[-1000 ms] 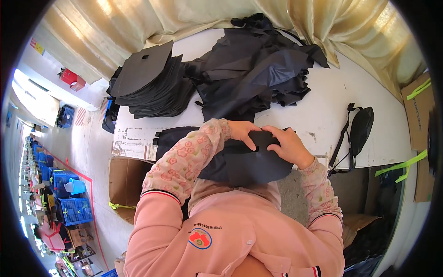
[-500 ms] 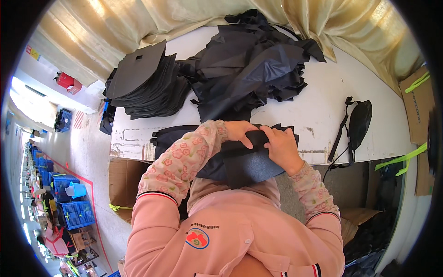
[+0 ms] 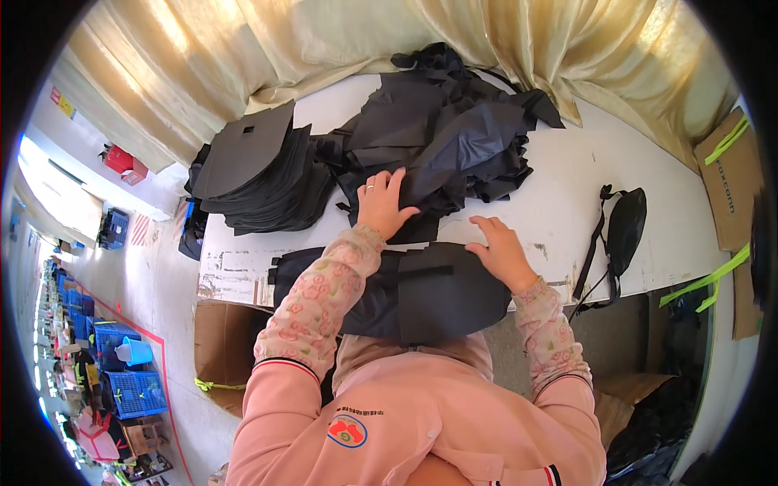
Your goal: Sorting and stacking black fabric panels from a pile on a workbench.
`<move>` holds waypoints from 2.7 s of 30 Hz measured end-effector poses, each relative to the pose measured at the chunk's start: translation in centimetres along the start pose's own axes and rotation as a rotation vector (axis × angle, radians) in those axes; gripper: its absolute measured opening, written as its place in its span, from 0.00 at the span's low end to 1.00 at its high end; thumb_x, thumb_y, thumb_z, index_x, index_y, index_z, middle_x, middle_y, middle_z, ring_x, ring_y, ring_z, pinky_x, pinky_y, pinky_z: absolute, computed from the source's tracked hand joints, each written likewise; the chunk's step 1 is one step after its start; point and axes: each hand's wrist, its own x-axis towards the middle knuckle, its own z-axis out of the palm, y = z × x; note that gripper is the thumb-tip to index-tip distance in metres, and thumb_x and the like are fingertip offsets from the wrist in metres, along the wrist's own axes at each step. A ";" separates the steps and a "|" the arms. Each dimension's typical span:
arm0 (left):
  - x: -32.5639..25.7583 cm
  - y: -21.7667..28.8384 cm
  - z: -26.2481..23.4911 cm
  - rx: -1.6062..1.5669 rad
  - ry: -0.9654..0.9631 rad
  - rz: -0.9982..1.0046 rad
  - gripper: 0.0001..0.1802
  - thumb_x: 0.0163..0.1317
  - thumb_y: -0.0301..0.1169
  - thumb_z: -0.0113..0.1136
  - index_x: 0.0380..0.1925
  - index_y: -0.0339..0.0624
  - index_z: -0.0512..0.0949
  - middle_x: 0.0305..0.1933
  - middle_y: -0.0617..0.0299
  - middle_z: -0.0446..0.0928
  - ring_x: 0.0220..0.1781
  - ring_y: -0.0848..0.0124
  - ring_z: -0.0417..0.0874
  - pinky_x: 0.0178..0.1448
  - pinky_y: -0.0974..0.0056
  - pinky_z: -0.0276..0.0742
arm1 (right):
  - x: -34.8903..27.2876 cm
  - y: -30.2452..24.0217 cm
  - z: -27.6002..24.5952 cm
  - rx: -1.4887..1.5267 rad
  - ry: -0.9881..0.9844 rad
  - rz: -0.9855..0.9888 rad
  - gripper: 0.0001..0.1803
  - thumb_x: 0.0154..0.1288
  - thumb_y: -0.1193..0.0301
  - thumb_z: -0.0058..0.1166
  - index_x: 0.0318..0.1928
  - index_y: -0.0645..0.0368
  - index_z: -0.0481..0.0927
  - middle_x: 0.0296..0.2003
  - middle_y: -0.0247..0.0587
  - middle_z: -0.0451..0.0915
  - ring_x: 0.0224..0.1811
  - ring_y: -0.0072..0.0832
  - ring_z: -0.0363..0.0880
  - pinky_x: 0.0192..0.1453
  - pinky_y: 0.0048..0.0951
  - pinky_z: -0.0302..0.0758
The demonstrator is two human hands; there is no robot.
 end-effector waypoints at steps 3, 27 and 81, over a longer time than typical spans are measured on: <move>0.6 -2.5 0.0 -0.088 -0.073 0.014 0.19 0.52 0.33 0.69 0.44 0.40 0.79 0.42 0.53 0.79 0.45 0.55 0.79 0.50 0.55 0.73 | 1.4 -1.1 0.6 0.172 -0.041 -0.032 0.25 0.57 0.68 0.63 0.55 0.57 0.73 0.44 0.47 0.77 0.47 0.49 0.76 0.47 0.41 0.74; 1.0 -2.0 -15.3 -0.192 0.197 -0.036 0.29 0.49 0.29 0.71 0.52 0.37 0.70 0.54 0.50 0.70 0.58 0.54 0.71 0.63 0.56 0.66 | 9.0 -8.0 -1.4 0.514 0.314 -0.176 0.13 0.57 0.84 0.56 0.44 0.63 0.75 0.34 0.49 0.78 0.35 0.39 0.80 0.39 0.30 0.77; -9.4 -8.5 -21.0 -0.052 -0.161 0.057 0.27 0.38 0.27 0.70 0.44 0.49 0.74 0.53 0.57 0.69 0.59 0.56 0.70 0.71 0.38 0.49 | 0.4 -20.2 -10.3 0.578 -0.712 -0.227 0.08 0.59 0.78 0.63 0.35 0.62 0.76 0.22 0.37 0.74 0.24 0.21 0.71 0.30 0.24 0.70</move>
